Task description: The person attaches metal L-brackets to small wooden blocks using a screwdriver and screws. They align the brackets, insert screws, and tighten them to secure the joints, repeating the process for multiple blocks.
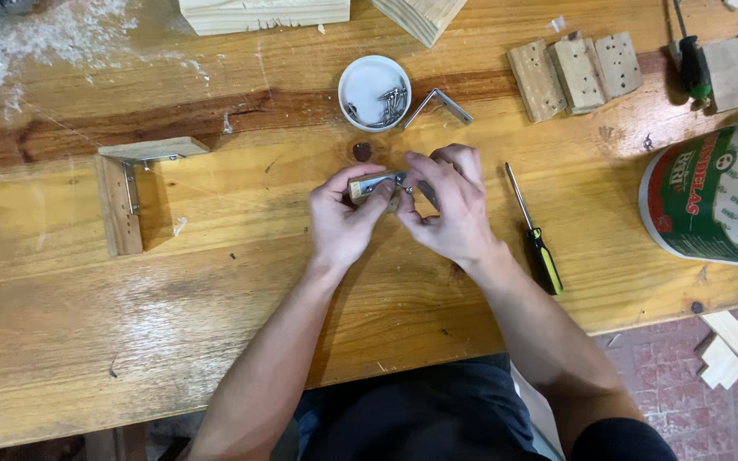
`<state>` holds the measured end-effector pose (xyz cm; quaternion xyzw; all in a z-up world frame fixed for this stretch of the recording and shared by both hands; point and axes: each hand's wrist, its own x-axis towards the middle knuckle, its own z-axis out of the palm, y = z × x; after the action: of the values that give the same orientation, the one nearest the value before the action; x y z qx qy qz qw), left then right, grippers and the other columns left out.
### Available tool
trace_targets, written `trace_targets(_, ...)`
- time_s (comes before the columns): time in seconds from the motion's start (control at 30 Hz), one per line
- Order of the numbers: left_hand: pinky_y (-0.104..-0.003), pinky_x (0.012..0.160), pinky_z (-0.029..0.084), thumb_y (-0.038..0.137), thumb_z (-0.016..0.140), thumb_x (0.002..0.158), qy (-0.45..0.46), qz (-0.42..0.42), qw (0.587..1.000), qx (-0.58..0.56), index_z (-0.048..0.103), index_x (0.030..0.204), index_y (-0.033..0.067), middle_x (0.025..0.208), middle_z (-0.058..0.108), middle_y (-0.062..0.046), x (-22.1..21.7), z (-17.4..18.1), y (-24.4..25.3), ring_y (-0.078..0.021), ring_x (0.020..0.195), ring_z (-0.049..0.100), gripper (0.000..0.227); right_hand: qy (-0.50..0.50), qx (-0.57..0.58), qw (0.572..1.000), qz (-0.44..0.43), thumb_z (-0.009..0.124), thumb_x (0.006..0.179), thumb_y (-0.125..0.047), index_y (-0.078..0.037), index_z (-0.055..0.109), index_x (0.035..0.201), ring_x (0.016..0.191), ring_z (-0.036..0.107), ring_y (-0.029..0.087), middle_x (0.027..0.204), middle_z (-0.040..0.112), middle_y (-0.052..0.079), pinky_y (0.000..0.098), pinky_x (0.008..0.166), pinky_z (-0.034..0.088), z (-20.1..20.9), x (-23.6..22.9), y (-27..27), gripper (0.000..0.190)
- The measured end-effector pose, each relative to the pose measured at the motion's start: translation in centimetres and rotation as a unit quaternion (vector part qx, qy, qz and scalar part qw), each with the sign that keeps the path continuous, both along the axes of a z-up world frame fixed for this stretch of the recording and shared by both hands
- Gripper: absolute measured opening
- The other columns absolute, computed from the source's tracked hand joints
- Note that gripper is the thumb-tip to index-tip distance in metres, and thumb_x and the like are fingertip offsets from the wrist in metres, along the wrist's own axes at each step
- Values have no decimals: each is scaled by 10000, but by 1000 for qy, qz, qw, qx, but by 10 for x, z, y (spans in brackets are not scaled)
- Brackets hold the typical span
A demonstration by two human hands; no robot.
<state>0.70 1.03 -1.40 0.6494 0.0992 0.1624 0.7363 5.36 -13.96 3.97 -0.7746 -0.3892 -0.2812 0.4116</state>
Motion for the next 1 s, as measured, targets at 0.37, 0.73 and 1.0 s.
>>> trace_targets(0.37, -259, 759, 553, 5, 816, 817, -11, -11, 1000, 4, 798, 1053, 69, 873, 771, -76, -3, 10, 1, -79, 833, 642, 246, 29, 13, 1000, 0, 759, 738, 93, 26, 676, 1259, 846, 611, 304, 851, 738, 81, 442, 815, 524, -5, -2, 0, 532)
trace_targets(0.73, -258, 764, 560, 15, 817, 837, -21, -11, 1000, 13, 798, 1069, 75, 895, 780, -78, -1, 5, 0, -82, 851, 663, 240, 32, 31, 999, -2, 767, 758, 138, 40, 695, 1210, 822, 651, 315, 882, 764, 86, 433, 780, 555, -4, -2, 1, 468)
trace_targets(1.0, -281, 769, 570, 11, 805, 865, -26, -16, 999, 9, 787, 1076, 49, 909, 784, -102, -2, 4, 3, -97, 861, 667, 215, 19, 24, 999, -30, 810, 774, 91, 8, 728, 1171, 823, 629, 279, 881, 778, 47, 403, 798, 537, -3, -2, 1, 414)
